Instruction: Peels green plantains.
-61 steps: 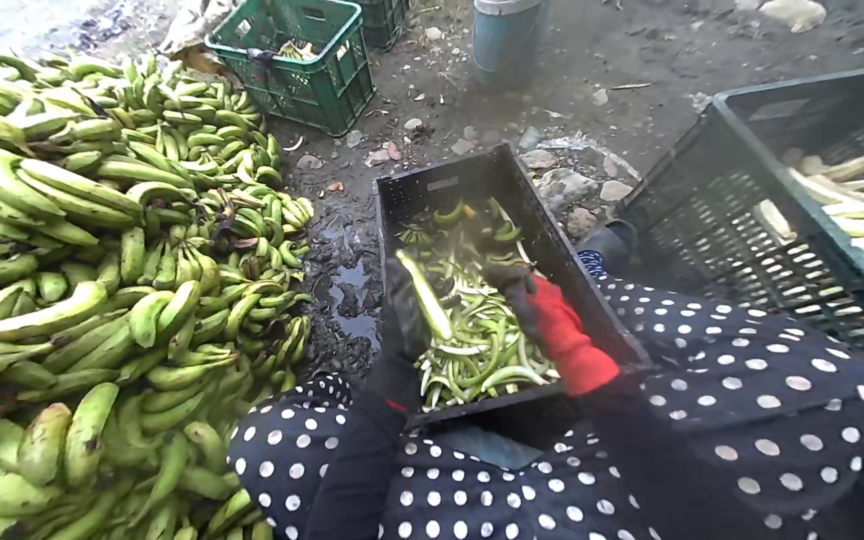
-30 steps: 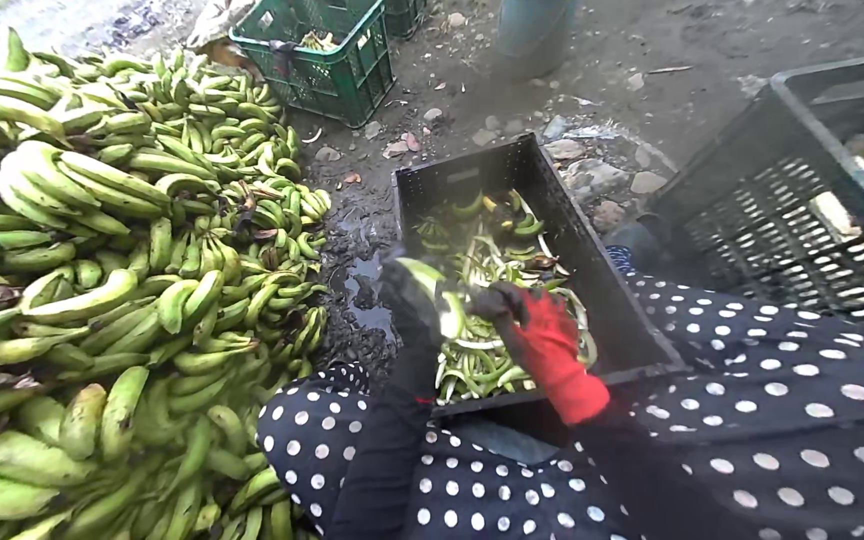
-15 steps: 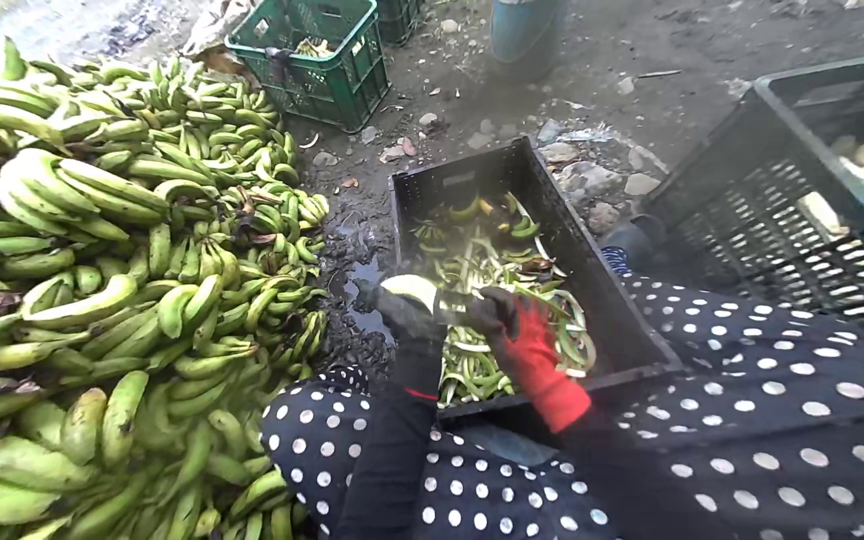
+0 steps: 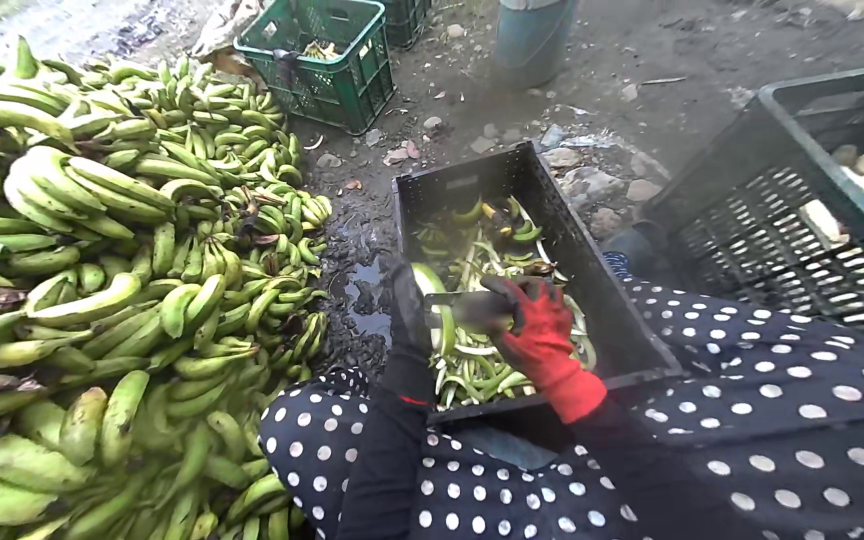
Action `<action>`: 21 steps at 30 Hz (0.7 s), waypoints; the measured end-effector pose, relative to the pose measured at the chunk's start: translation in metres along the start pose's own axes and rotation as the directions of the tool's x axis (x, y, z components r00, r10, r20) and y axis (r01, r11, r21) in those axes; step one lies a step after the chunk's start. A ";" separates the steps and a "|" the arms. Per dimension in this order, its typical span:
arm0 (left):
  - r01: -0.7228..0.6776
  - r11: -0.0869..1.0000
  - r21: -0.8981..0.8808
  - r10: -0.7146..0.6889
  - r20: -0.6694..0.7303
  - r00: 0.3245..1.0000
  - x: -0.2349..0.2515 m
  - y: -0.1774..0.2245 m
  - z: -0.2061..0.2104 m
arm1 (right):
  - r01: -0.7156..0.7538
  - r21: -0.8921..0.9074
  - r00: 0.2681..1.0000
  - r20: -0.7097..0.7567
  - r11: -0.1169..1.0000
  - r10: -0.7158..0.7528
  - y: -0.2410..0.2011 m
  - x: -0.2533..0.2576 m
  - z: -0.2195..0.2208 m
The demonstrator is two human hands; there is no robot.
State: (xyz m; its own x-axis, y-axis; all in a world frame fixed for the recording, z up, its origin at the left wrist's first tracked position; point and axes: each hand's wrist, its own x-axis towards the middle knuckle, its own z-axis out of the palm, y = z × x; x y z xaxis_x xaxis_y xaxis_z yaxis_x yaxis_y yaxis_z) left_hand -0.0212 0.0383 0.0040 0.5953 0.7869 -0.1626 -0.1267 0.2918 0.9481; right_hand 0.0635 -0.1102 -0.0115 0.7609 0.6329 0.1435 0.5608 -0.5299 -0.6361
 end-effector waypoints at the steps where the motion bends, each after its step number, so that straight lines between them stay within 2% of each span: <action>1: 0.053 0.998 -0.041 -0.053 0.023 0.998 0.000 0.000 -0.001 | 0.005 -0.017 1.000 0.002 1.000 -0.005 0.000 -0.001 -0.001; 4: 0.165 0.974 -0.153 -0.158 0.052 0.986 0.003 -0.001 -0.007 | 0.042 -0.031 0.999 -0.001 0.999 -0.042 0.004 -0.008 0.001; 5: 0.184 0.974 -0.129 -0.180 0.039 0.983 0.001 0.005 -0.005 | 0.035 -0.029 0.999 -0.004 0.999 -0.035 0.004 -0.009 0.003; 6: 0.195 0.980 -0.042 -0.195 0.007 0.981 -0.003 0.013 -0.002 | -0.009 -0.008 0.999 0.032 1.000 0.009 0.002 -0.008 0.001; 8: 0.218 0.932 0.289 -0.215 -0.040 0.976 -0.014 0.037 0.014 | -0.132 0.016 0.981 0.144 0.991 0.128 -0.003 0.001 -0.005; 9: 0.105 0.911 0.398 -0.126 0.029 0.992 -0.012 0.031 0.012 | -0.187 0.028 0.964 0.199 0.982 0.178 -0.006 0.008 -0.010; 10: 0.022 0.900 0.435 -0.068 0.092 0.993 -0.011 0.027 0.011 | -0.237 0.030 0.943 0.247 0.971 0.222 -0.008 0.015 -0.013; 12: -0.099 0.873 0.477 -0.004 0.211 0.978 -0.006 0.010 0.003 | -0.300 0.020 0.912 0.299 0.954 0.280 -0.007 0.028 -0.018; 14: -0.140 0.875 0.463 0.004 0.283 0.959 -0.003 0.002 0.001 | -0.313 0.005 0.896 0.332 0.950 0.293 -0.002 0.037 -0.021; 17: 0.026 0.955 0.295 -0.103 0.248 0.963 -0.004 -0.007 -0.003 | -0.279 -0.062 0.911 0.297 0.958 0.285 0.001 0.036 -0.021; 18: 0.057 0.944 0.326 -0.130 0.208 0.969 -0.007 -0.008 -0.001 | -0.283 -0.076 0.908 0.300 0.956 0.292 0.000 0.035 -0.021; 19: 0.068 0.915 0.398 -0.139 0.153 0.978 -0.011 -0.006 0.006 | -0.286 -0.082 0.905 0.305 0.955 0.297 -0.001 0.033 -0.021; 20: 0.019 0.852 0.523 -0.111 0.146 0.983 -0.013 -0.004 0.009 | -0.290 -0.080 0.899 0.319 0.954 0.300 -0.002 0.033 -0.020; 21: -0.061 0.743 0.666 -0.082 0.181 0.980 -0.012 -0.003 0.008 | -0.299 -0.070 0.891 0.338 0.952 0.305 -0.002 0.033 -0.020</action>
State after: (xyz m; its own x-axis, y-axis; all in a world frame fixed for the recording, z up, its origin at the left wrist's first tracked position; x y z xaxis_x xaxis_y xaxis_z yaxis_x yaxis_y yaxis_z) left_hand -0.0219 0.0232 0.0049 0.7375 0.6487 -0.1878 0.3985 -0.1934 0.8966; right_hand 0.0939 -0.0989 0.0098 0.7381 0.5928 -0.3220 0.3288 -0.7329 -0.5956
